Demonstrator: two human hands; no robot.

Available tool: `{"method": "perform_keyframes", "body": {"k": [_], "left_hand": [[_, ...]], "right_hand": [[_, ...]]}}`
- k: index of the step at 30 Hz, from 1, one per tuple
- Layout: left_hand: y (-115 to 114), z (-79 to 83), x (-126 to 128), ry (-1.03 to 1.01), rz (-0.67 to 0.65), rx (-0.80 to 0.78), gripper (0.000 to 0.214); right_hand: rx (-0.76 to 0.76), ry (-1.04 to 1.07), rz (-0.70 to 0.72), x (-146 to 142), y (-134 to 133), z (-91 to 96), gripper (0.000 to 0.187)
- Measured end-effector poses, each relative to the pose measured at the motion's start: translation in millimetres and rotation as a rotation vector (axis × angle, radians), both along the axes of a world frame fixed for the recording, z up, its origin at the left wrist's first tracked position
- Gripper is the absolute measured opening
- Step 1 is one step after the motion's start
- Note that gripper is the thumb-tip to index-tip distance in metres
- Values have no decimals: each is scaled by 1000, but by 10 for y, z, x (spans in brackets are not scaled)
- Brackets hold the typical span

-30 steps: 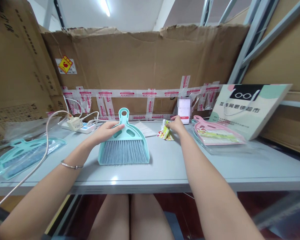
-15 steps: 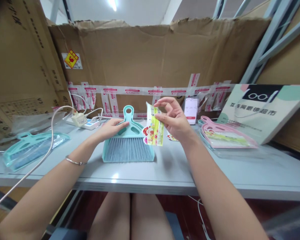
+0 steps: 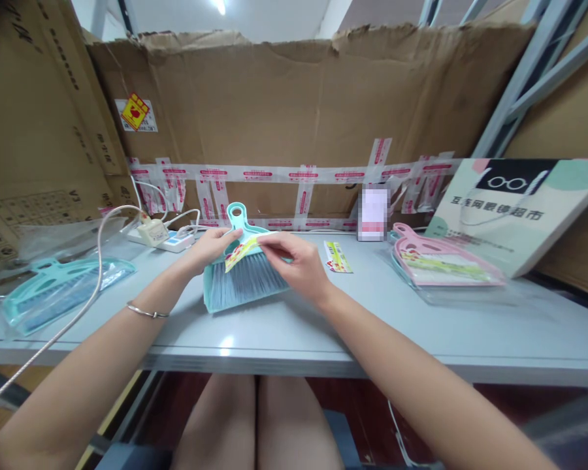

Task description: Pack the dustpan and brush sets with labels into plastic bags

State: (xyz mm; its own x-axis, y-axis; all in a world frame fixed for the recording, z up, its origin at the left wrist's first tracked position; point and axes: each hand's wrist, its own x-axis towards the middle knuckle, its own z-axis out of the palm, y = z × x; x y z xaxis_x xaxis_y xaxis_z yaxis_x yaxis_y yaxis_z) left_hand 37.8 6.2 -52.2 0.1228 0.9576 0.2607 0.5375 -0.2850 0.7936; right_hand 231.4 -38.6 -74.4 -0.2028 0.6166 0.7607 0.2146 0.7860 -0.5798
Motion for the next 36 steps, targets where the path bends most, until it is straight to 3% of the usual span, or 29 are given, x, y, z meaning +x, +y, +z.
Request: {"method": "perform_keyframes", "body": {"k": [4,11,20,30,34,36], "left_hand": [[16,15,-24,-80,46,-3,39],[56,33,-81,-198,40,-27,38],[27,124,-149,-436,-58,-278,39],[-36,186,-229,-277,-360,-259,45],[-43,183,-238,-225,-387,-234,47],[-36,175,-246,-210,-382,-222,45]], "right_hand": [[168,-189,-72,-34,-20,-77,17],[267,-408,-140,-22,62,-91,21],[451,-602,-232,2,90,-85,25],[496,-599,-272,41,123,-84,27],[436,-527,-179,35,78,-75,26],[358,-383,-186,39,44,-47,24]]}}
